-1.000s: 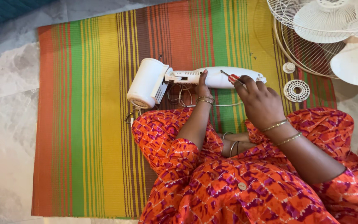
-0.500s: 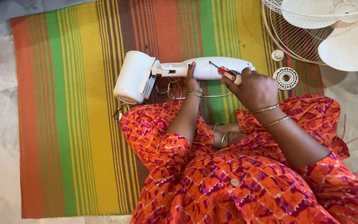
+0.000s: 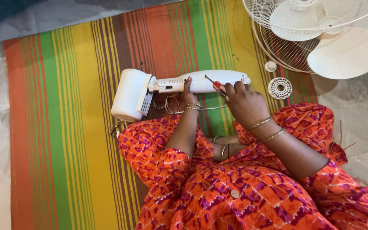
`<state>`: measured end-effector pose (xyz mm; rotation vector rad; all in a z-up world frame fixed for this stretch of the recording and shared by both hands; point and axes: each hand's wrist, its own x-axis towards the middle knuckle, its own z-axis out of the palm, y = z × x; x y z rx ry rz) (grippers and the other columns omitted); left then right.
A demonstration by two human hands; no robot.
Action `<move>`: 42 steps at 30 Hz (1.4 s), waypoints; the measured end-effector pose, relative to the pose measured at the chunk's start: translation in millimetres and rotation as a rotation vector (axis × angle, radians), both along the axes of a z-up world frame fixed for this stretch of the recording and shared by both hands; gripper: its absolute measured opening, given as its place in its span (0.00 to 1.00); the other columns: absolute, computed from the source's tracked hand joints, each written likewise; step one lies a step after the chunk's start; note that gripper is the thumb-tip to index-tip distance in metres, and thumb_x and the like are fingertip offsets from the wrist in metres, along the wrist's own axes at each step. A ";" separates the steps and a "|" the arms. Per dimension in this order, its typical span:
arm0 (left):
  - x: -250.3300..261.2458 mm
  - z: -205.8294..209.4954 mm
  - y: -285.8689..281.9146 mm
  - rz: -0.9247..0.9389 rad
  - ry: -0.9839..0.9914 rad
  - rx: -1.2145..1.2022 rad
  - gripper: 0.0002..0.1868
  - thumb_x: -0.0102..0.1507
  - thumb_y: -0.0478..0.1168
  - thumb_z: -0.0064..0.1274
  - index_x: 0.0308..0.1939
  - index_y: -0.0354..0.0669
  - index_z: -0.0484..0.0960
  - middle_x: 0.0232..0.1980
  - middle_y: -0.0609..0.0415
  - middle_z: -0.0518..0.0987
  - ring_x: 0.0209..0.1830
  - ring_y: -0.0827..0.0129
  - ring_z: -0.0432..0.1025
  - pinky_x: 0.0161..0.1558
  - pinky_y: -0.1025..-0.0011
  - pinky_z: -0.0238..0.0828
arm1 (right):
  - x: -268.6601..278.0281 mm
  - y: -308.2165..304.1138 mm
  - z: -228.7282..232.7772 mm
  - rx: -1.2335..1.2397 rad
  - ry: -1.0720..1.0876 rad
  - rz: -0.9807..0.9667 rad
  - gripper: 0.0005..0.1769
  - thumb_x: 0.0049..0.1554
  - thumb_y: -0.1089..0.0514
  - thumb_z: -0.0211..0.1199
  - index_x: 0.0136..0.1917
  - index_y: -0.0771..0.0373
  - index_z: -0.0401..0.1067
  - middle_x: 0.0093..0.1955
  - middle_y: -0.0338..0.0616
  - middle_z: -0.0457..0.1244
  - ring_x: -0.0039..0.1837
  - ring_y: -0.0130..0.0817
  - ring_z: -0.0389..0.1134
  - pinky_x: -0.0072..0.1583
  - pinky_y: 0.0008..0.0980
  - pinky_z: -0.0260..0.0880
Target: The person sits on a mat and uses a screwdriver to remove screws from the handle of a white pedestal fan. They loosen and remove several screws from the fan's handle and motor housing, placing them on the mat.
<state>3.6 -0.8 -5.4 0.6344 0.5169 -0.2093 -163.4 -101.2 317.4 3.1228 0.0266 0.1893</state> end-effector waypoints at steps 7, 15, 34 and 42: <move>-2.8 -11.7 2.9 0.005 -0.012 0.001 0.31 0.54 0.48 0.68 0.57 0.38 0.78 0.57 0.51 0.79 0.58 0.61 0.73 0.62 0.59 0.69 | 11.9 -12.5 -19.0 0.206 0.265 -0.254 0.33 0.59 0.27 0.58 0.41 0.60 0.75 0.35 0.53 0.68 0.40 0.51 0.72 0.44 0.50 0.73; -3.9 -8.3 3.7 0.012 -0.049 -0.056 0.28 0.55 0.45 0.67 0.55 0.39 0.76 0.53 0.51 0.80 0.56 0.57 0.74 0.62 0.55 0.71 | 4.5 -31.0 -61.0 1.903 0.937 -0.534 0.34 0.60 0.22 0.46 0.31 0.52 0.58 0.20 0.29 0.44 0.21 0.23 0.41 0.24 0.27 0.41; -2.9 -7.9 5.3 -0.004 -0.058 -0.022 0.35 0.54 0.49 0.67 0.60 0.36 0.74 0.58 0.48 0.79 0.61 0.57 0.72 0.65 0.58 0.67 | -51.2 -44.9 -45.5 1.763 0.333 -0.491 0.15 0.62 0.46 0.57 0.42 0.58 0.62 0.27 0.34 0.54 0.26 0.25 0.52 0.29 0.27 0.56; -3.6 -16.1 6.5 -0.003 -0.070 -0.016 0.33 0.54 0.48 0.68 0.59 0.38 0.76 0.57 0.51 0.79 0.60 0.61 0.72 0.63 0.61 0.68 | -12.7 -9.7 -30.1 0.204 -0.232 0.218 0.31 0.49 0.49 0.70 0.64 0.60 0.69 0.65 0.57 0.67 0.50 0.41 0.74 0.46 0.33 0.76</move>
